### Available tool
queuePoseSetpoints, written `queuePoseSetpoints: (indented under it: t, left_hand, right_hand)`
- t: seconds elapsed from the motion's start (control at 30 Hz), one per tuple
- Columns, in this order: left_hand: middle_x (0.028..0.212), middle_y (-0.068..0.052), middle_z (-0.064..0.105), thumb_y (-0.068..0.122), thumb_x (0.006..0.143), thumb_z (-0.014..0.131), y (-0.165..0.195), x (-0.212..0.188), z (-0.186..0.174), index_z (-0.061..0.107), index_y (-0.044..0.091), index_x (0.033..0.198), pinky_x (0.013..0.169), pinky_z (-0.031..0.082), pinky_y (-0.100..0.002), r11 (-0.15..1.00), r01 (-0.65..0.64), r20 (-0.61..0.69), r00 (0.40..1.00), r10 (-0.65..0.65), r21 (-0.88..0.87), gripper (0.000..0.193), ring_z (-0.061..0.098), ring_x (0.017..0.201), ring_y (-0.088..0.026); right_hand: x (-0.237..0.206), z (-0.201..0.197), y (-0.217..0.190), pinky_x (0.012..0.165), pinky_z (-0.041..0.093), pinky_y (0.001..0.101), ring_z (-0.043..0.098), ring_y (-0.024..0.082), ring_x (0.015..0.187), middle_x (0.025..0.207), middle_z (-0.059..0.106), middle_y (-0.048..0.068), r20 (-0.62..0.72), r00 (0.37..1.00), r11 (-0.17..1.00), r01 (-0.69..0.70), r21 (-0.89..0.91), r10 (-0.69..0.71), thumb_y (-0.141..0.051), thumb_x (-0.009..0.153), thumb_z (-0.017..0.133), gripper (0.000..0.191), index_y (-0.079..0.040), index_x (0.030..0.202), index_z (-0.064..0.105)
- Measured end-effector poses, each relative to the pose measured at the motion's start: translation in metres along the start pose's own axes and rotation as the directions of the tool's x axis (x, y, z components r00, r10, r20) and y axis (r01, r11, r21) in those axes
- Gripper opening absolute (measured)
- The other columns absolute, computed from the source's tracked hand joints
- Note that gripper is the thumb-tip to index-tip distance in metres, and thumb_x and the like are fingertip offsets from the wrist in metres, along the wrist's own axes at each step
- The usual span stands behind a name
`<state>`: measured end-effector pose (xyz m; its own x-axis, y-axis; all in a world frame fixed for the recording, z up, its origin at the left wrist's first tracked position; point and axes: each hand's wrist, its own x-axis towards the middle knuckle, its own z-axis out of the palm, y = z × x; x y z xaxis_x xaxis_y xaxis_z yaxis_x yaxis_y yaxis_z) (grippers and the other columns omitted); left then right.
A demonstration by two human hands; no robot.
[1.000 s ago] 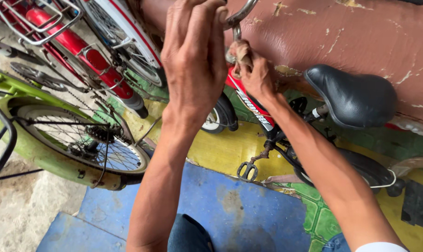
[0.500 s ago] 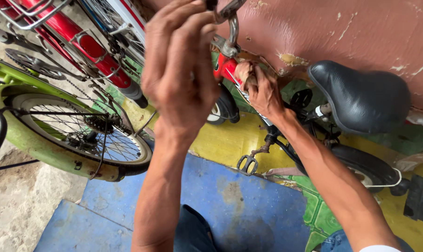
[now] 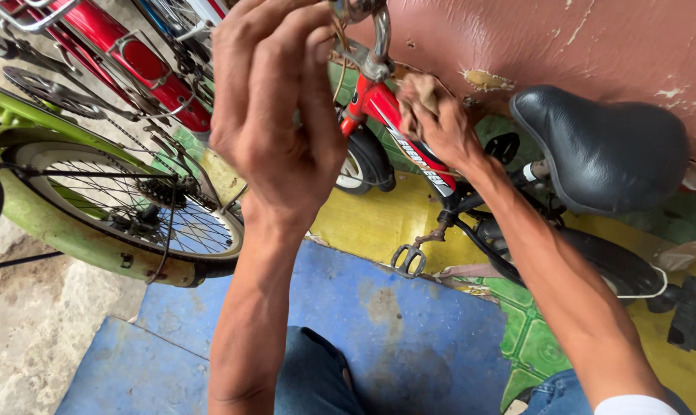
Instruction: The person wipes the frame, seat, and wheels of a small red bicycle with a cloth, then moves to wipe the frame of a white bicycle and the rear wheel of a black bicycle. The person uses a cloth throughout to clean the surfaces.
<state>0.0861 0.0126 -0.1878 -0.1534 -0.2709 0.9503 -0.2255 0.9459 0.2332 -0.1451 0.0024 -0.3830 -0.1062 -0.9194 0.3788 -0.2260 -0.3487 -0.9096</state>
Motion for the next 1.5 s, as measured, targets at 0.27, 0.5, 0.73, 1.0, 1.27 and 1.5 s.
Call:
queuePoseSetpoints:
  t: [0.27, 0.5, 0.73, 1.0, 1.27, 1.5]
  left_hand:
    - [0.115, -0.011, 0.063, -0.002, 0.114, 0.068, -0.006, 0.003, 0.006, 0.065, 0.003, 0.124, 0.092, 0.053, -0.033, 1.0, -0.006, 0.028, 1.0, 0.006, 0.009, 0.012, 0.064, 0.105, -0.026]
    - [0.121, -0.016, 0.068, -0.004, 0.111, 0.062, -0.001, -0.002, -0.001, 0.067, -0.006, 0.118, 0.106, 0.054, -0.037, 1.0, -0.025, -0.008, 1.0, 0.025, 0.016, 0.008, 0.066, 0.117, -0.031]
    - [0.118, -0.019, 0.071, 0.001, 0.111, 0.06, 0.002, -0.011, -0.01, 0.068, -0.007, 0.113, 0.107, 0.057, -0.039, 1.0, 0.03, -0.097, 0.995, -0.029, 0.005, 0.012, 0.07, 0.116, -0.032]
    - [0.118, -0.02, 0.07, 0.002, 0.112, 0.06, 0.007, -0.011, -0.015, 0.068, -0.008, 0.113, 0.106, 0.058, -0.038, 1.0, 0.024, -0.089, 0.996, -0.023, 0.006, 0.013, 0.07, 0.116, -0.032]
    - [0.121, -0.019, 0.069, -0.002, 0.111, 0.061, 0.012, -0.01, -0.003, 0.068, -0.006, 0.116, 0.107, 0.056, -0.037, 0.999, 0.03, -0.057, 0.998, -0.027, 0.041, 0.01, 0.068, 0.119, -0.032]
    - [0.125, -0.019, 0.067, -0.004, 0.111, 0.063, 0.013, -0.01, -0.004, 0.067, -0.006, 0.119, 0.109, 0.055, -0.038, 0.996, 0.023, 0.02, 0.999, -0.025, 0.087, 0.009, 0.067, 0.122, -0.034]
  right_hand:
    - [0.009, -0.006, 0.006, 0.061, 0.058, 0.0349, 0.069, 0.023, 0.075, 0.1, 0.07, 0.017, 0.064, 0.991, 0.863, 0.137, -0.486, -0.122, -0.002, 0.098, 0.051, 0.026, 0.001, 0.122, 0.059]
    - [-0.025, -0.053, 0.006, 0.057, 0.049, 0.0323, 0.067, 0.021, 0.063, 0.073, 0.072, 0.016, 0.007, 0.877, 0.698, -0.378, -0.608, 0.481, -0.02, 0.098, 0.048, 0.028, -0.013, 0.111, 0.072]
    - [0.031, 0.005, 0.041, 0.054, 0.04, 0.0398, 0.047, 0.016, 0.064, 0.079, 0.056, 0.006, -0.094, 0.89, 0.885, -0.455, -0.098, 0.447, -0.016, 0.098, 0.044, 0.031, -0.015, 0.117, 0.068]
    - [0.028, -0.004, 0.049, 0.101, 0.054, 0.039, 0.063, 0.021, 0.111, 0.129, 0.06, 0.017, 0.245, 0.94, 0.969, -0.208, -0.133, 0.235, -0.023, 0.106, 0.043, 0.038, -0.006, 0.139, 0.051]
    - [0.052, 0.005, 0.049, 0.065, 0.038, 0.037, 0.039, 0.013, 0.066, 0.078, 0.042, 0.0, 0.091, 0.829, 0.834, -0.549, -0.06, 0.552, -0.043, 0.112, 0.04, 0.039, -0.015, 0.099, 0.064]
    - [0.009, -0.025, 0.064, 0.071, 0.042, 0.0416, 0.043, 0.018, 0.068, 0.068, 0.043, 0.002, 0.107, 0.841, 0.826, -0.483, -0.289, 0.53, -0.045, 0.112, 0.038, 0.051, -0.005, 0.089, 0.06]
